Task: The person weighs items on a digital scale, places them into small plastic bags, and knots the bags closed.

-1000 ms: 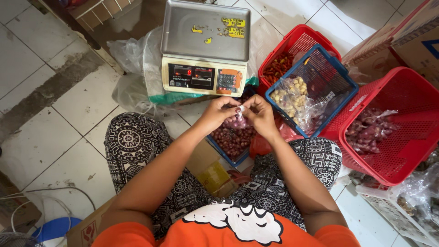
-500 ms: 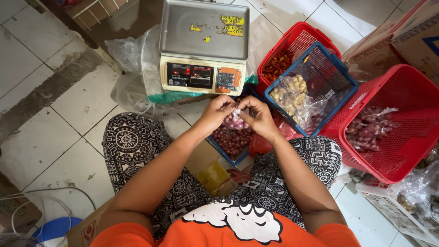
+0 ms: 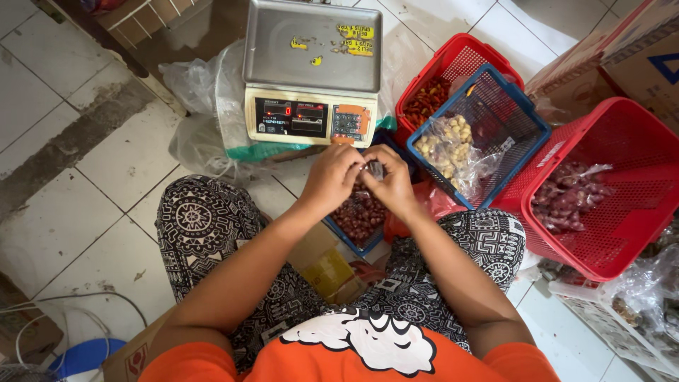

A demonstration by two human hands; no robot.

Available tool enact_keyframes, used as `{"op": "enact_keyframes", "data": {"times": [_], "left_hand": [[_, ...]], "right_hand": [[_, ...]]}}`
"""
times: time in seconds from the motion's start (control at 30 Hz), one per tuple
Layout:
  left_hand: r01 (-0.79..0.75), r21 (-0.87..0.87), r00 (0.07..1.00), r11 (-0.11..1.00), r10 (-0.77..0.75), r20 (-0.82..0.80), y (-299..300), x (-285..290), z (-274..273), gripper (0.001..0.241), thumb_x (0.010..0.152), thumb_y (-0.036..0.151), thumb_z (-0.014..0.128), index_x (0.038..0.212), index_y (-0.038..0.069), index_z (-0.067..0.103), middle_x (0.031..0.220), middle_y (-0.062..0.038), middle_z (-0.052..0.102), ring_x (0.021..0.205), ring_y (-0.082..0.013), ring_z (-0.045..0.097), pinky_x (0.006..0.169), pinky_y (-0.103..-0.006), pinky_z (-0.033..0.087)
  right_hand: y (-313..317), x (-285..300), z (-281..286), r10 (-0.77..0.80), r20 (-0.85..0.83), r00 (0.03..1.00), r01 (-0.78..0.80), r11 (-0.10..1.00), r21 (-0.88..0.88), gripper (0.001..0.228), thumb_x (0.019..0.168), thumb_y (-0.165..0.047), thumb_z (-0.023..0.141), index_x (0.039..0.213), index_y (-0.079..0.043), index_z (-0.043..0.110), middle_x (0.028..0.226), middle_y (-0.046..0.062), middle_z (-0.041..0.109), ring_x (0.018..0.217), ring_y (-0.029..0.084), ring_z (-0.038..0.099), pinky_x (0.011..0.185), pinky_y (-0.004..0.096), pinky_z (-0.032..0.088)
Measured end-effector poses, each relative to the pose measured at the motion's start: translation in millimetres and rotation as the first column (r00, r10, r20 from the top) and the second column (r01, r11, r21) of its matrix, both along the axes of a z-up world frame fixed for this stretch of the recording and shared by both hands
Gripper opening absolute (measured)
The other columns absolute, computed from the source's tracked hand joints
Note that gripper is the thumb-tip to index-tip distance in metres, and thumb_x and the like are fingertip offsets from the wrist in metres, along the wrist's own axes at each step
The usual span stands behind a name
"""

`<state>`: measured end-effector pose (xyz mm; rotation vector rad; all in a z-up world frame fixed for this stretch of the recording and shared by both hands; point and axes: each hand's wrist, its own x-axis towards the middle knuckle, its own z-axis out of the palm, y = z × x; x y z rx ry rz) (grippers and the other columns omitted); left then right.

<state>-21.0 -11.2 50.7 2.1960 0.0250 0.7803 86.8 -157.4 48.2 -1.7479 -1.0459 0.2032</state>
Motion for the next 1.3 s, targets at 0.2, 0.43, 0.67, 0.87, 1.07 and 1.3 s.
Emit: {"op": "enact_keyframes", "data": {"times": [0.2, 0.43, 0.67, 0.87, 1.07, 1.3], "left_hand": [[0.126, 0.057, 0.989, 0.990, -0.121, -0.087, -13.9, 3.4, 6.5, 0.014, 0.093, 0.004, 0.068, 0.091, 0.010, 0.057, 0.091, -0.008, 0.062, 0.093, -0.0278, 0.060, 0.087, -0.0441, 0.045], [0.108, -0.153, 0.994, 0.982, -0.106, 0.019, -12.7, 0.7, 3.6, 0.009, 0.089, 0.003, 0.071, 0.091, 0.006, 0.062, 0.092, -0.010, 0.065, 0.093, -0.0312, 0.060, 0.085, -0.0425, 0.046], [0.027, -0.536, 1.000, 0.844, -0.020, 0.020, 3.2, 8.5, -17.6, 0.004, 0.096, 0.005, 0.067, 0.098, 0.003, 0.065, 0.094, -0.003, 0.066, 0.089, -0.0162, 0.063, 0.081, -0.0307, 0.051], [-0.005, -0.850, 0.989, 0.527, -0.125, -0.084, 8.6, 10.9, -34.1, 0.010, 0.100, 0.012, 0.065, 0.102, 0.002, 0.064, 0.084, 0.001, 0.064, 0.071, -0.0047, 0.056, 0.060, -0.0212, 0.044], [0.000, -0.873, 0.953, 0.489, -0.263, -0.147, 4.1, 8.3, -27.4, 0.021, 0.102, 0.019, 0.063, 0.116, 0.003, 0.063, 0.093, 0.002, 0.065, 0.065, -0.0036, 0.051, 0.053, -0.0204, 0.041], [-0.007, -0.865, 0.933, 0.502, -0.309, -0.187, 6.2, 2.6, -24.1, 0.032, 0.104, 0.025, 0.060, 0.118, 0.000, 0.075, 0.102, -0.006, 0.071, 0.086, -0.0072, 0.063, 0.076, -0.0191, 0.052]], "right_hand": [[5.9, -4.8, -14.7, 0.010, 0.286, 0.958, 0.021, 0.994, -0.107, 0.023, 0.074, 0.002, 0.076, 0.096, -0.004, 0.071, 0.104, 0.010, 0.072, 0.098, 0.029, 0.064, 0.093, 0.041, 0.049], [13.2, 0.8, -39.5, 0.094, 0.166, 0.982, -0.093, 0.996, -0.012, 0.028, 0.080, 0.002, 0.064, 0.108, 0.002, 0.065, 0.109, 0.017, 0.068, 0.103, 0.033, 0.064, 0.091, 0.045, 0.050], [6.2, -6.5, -40.1, 0.049, -0.615, 0.787, -0.170, 0.976, -0.139, 0.011, 0.098, -0.014, 0.060, 0.101, -0.004, 0.063, 0.072, 0.002, 0.064, 0.056, 0.012, 0.056, 0.050, 0.030, 0.043], [6.8, -7.4, -40.5, 0.209, -0.513, 0.833, -0.190, 0.978, 0.089, 0.024, 0.110, -0.023, 0.054, 0.111, -0.002, 0.066, 0.093, -0.001, 0.068, 0.083, 0.006, 0.060, 0.076, 0.023, 0.051], [0.4, -0.8, -78.6, 0.250, -0.364, 0.897, -0.214, 0.967, 0.137, 0.027, 0.109, -0.018, 0.052, 0.125, 0.000, 0.063, 0.114, 0.007, 0.069, 0.105, 0.014, 0.063, 0.095, 0.030, 0.050], [10.5, -11.2, -107.3, 0.189, -0.446, 0.875, -0.172, 0.982, 0.078, 0.021, 0.107, -0.016, 0.053, 0.120, -0.002, 0.064, 0.097, 0.008, 0.074, 0.086, 0.014, 0.071, 0.079, 0.031, 0.059]]}}
